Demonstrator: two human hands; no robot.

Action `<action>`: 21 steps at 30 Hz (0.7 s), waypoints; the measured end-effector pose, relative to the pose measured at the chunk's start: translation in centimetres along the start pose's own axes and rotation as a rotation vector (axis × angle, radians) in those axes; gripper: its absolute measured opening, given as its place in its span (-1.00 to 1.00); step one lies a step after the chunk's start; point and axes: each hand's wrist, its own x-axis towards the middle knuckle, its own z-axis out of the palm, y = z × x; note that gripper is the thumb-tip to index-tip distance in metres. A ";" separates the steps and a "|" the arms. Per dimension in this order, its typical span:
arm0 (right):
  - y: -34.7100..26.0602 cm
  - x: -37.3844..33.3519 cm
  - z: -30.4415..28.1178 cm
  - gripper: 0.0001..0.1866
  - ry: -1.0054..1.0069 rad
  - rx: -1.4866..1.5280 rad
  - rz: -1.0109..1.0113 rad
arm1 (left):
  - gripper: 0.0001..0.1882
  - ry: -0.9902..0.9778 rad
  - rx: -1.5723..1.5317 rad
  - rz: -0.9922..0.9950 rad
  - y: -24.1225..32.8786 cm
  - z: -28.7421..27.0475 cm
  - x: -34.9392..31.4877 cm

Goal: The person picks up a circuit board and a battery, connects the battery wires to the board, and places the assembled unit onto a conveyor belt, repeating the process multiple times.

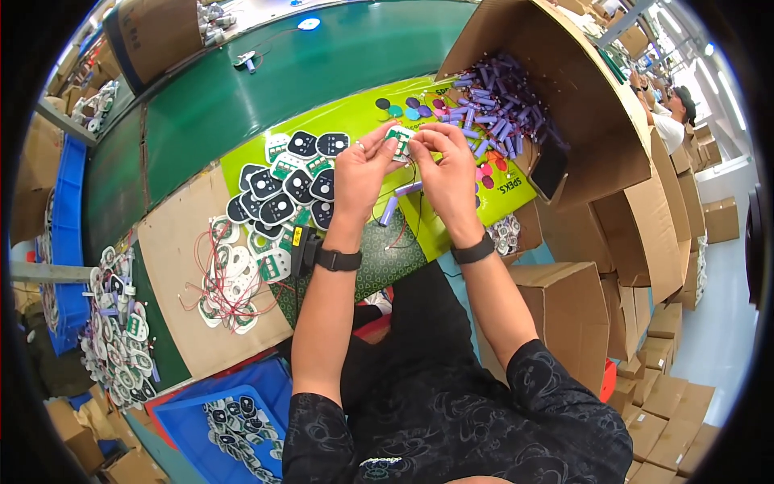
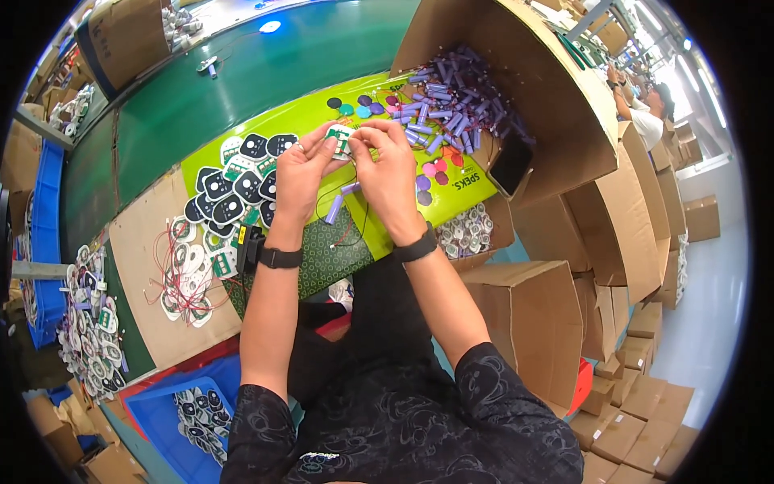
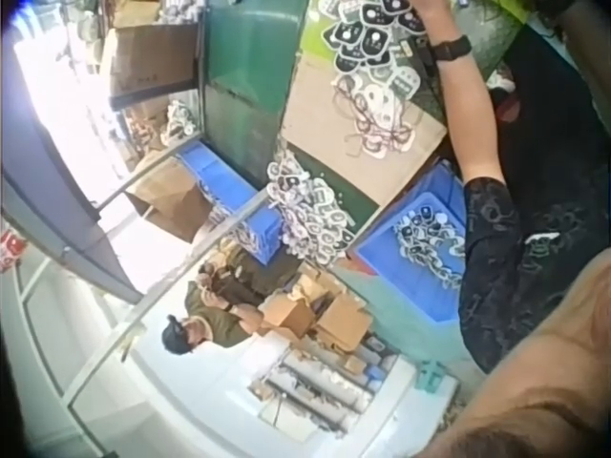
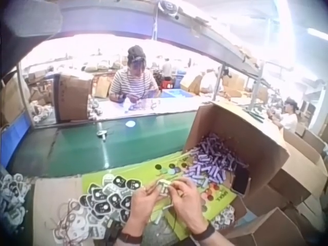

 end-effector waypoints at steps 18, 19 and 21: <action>0.5 0.8 -0.5 -0.90 -0.051 -0.152 -0.056 | -0.61 -0.017 -0.061 -0.020 -0.3 -0.4 0.2; 0.6 1.0 -0.7 -0.89 -0.082 -0.174 -0.072 | -0.61 -0.019 -0.025 -0.012 -0.2 -0.3 0.2; 0.5 1.1 -0.7 -0.89 -0.085 -0.172 -0.107 | -0.62 -0.009 -0.022 -0.013 -0.4 -0.3 0.2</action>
